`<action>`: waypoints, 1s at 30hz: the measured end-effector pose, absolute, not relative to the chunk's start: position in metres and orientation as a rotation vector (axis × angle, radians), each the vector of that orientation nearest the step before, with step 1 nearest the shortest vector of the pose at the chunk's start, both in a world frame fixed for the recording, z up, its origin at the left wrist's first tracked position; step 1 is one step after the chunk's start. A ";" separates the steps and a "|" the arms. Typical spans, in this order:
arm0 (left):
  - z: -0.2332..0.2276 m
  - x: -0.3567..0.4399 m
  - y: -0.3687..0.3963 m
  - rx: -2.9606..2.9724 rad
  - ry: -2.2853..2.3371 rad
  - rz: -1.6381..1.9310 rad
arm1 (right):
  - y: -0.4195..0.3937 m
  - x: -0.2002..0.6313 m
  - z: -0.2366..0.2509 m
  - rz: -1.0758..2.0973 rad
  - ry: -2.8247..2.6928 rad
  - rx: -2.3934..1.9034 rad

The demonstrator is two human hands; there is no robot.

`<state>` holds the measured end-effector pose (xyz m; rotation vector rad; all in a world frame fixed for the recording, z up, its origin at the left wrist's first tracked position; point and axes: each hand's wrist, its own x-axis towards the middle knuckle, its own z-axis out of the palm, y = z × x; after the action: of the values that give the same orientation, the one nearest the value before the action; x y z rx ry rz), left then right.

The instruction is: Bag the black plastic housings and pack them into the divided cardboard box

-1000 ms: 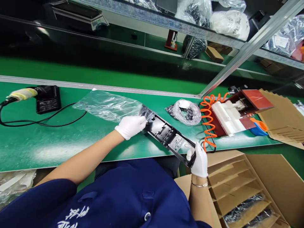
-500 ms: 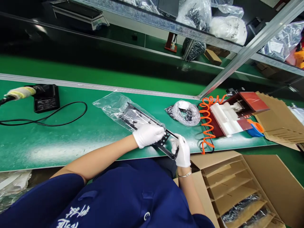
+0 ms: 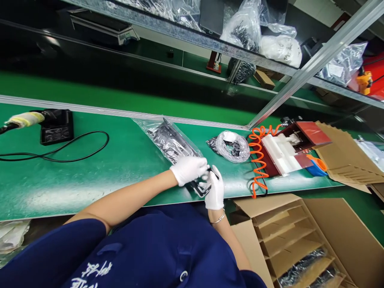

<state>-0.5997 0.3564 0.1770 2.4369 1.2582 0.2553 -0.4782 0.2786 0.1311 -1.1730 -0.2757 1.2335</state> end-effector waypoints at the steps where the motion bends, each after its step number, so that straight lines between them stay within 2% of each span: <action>1: 0.174 -0.599 0.350 2.469 1.233 0.200 | 0.281 -0.477 0.132 1.250 -0.219 -1.151; 4: 0.171 -0.605 0.341 2.525 1.224 0.132 | 0.281 -0.477 0.135 1.253 -0.127 -1.118; 10: 0.189 -0.615 0.364 2.477 1.380 0.356 | 0.272 -0.485 0.139 1.164 -0.382 -1.196; 16: 0.177 -0.616 0.348 2.499 1.287 0.043 | 0.283 -0.475 0.131 1.248 -0.064 -1.136; 23: 0.178 -0.601 0.361 2.442 1.289 0.250 | 0.281 -0.497 0.118 1.181 -0.338 -1.154; 30: 0.176 -0.598 0.332 2.501 1.082 0.096 | 0.303 -0.491 0.095 1.208 -0.302 -1.153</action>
<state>-0.5985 0.3316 0.1761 2.5008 1.0825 0.0964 -0.4912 0.3031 0.0951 -1.1527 -0.3018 1.2075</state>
